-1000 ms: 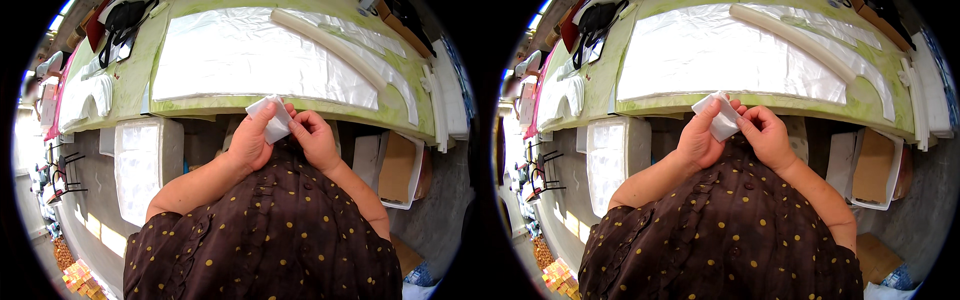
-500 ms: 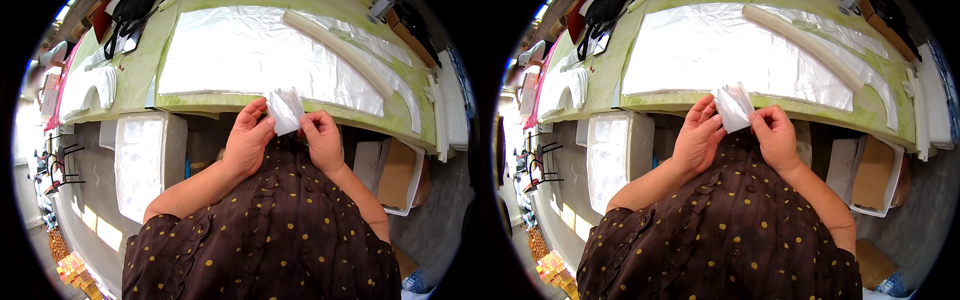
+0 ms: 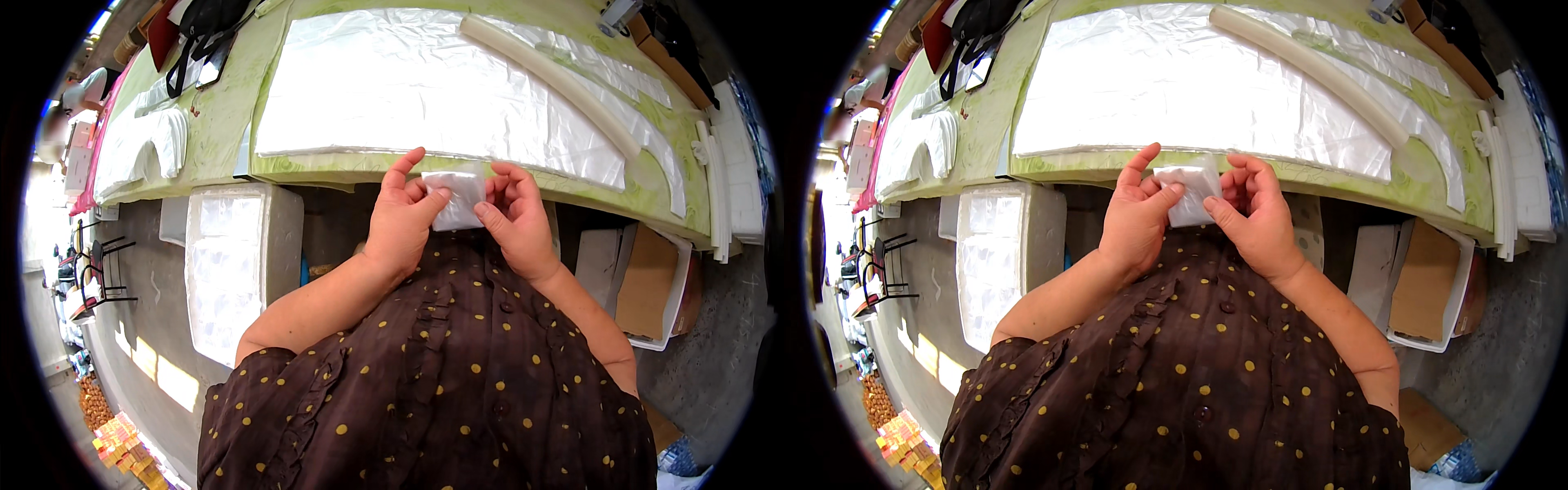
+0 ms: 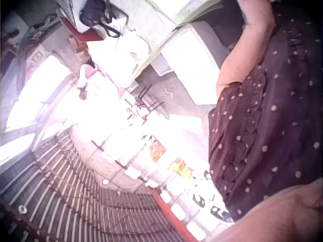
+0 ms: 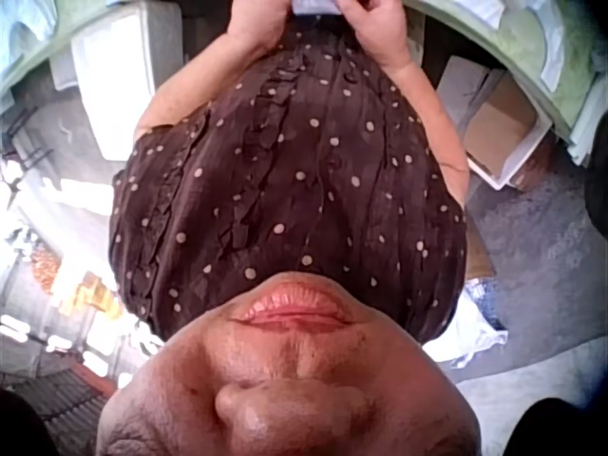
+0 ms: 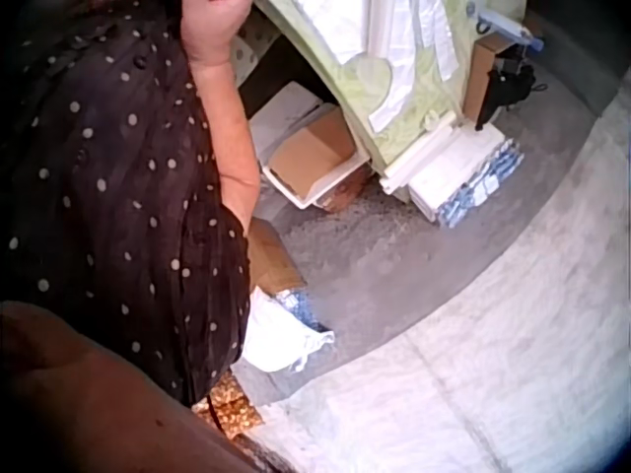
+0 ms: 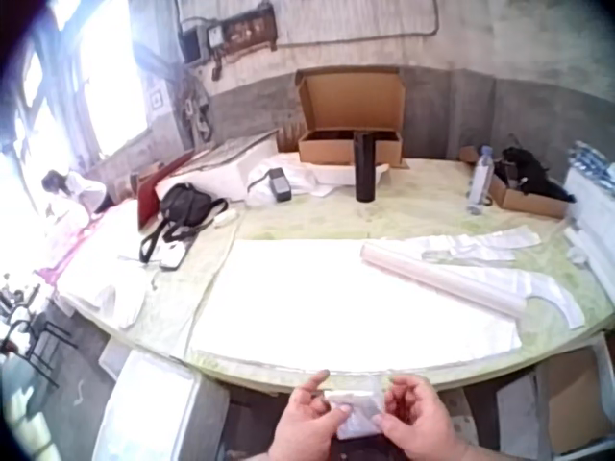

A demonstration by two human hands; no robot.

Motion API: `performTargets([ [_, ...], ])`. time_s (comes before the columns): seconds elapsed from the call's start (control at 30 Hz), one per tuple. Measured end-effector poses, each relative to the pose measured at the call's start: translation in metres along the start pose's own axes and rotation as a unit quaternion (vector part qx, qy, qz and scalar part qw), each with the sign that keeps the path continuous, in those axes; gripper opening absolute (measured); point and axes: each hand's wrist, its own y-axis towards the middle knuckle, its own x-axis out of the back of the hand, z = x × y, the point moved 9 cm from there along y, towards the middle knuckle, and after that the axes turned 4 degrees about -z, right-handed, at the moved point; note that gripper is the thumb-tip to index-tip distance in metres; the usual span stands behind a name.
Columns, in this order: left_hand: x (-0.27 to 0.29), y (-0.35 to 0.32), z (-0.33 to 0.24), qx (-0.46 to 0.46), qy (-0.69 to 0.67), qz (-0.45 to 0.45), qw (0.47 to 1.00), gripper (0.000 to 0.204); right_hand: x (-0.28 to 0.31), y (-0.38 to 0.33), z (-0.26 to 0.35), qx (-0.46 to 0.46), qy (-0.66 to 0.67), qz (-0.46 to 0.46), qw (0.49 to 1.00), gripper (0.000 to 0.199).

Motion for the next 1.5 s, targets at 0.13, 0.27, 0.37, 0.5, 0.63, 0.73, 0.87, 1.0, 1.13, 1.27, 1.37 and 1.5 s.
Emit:
performTargets([
  [0.13,-0.007,-0.002,0.009,-0.003,0.113,0.068,0.991,0.064,-0.001,0.003,0.007,-0.008,-0.015,-0.005,1.000,0.038],
  [0.27,-0.010,-0.004,0.003,-0.016,0.062,0.046,0.997,0.052,0.014,0.003,-0.003,0.002,-0.010,-0.036,0.999,0.027],
  [0.37,-0.004,-0.007,0.000,-0.060,0.045,0.040,0.996,0.032,0.019,0.001,-0.006,-0.005,0.005,-0.059,0.998,0.023],
  [0.5,0.008,-0.001,0.026,0.028,0.083,0.087,0.992,0.016,0.022,0.001,-0.008,0.000,0.001,-0.063,0.998,0.023],
  [0.63,0.011,-0.002,0.019,-0.002,0.125,0.038,0.991,0.014,0.032,0.004,-0.022,-0.003,0.000,-0.055,0.998,0.027],
  [0.73,0.015,-0.004,0.012,-0.006,0.153,0.037,0.988,0.013,0.029,0.004,-0.019,0.006,0.006,-0.041,0.999,0.027],
  [0.87,0.041,-0.006,-0.008,-0.011,0.185,-0.008,0.983,0.014,0.023,0.008,-0.017,0.008,0.041,-0.032,0.999,0.024],
  [1.0,0.131,-0.006,-0.095,-0.057,0.201,-0.073,0.975,0.018,0.027,0.009,-0.020,-0.013,0.093,-0.017,0.995,0.022],
  [1.13,0.271,-0.024,-0.206,-0.112,0.259,-0.267,0.921,0.022,0.025,0.005,-0.035,-0.056,0.091,0.010,0.994,0.020],
  [1.27,0.359,-0.045,-0.245,-0.065,0.331,-0.371,0.865,0.025,0.011,0.008,-0.036,-0.057,0.074,0.040,0.995,0.018],
  [1.37,0.379,-0.045,-0.235,-0.026,0.291,-0.374,0.880,0.026,0.005,0.007,-0.037,-0.061,0.040,0.065,0.995,0.018],
  [1.5,0.360,-0.043,-0.210,0.004,0.288,-0.310,0.906,0.024,0.012,0.007,-0.042,-0.062,0.037,0.052,0.996,0.017],
])
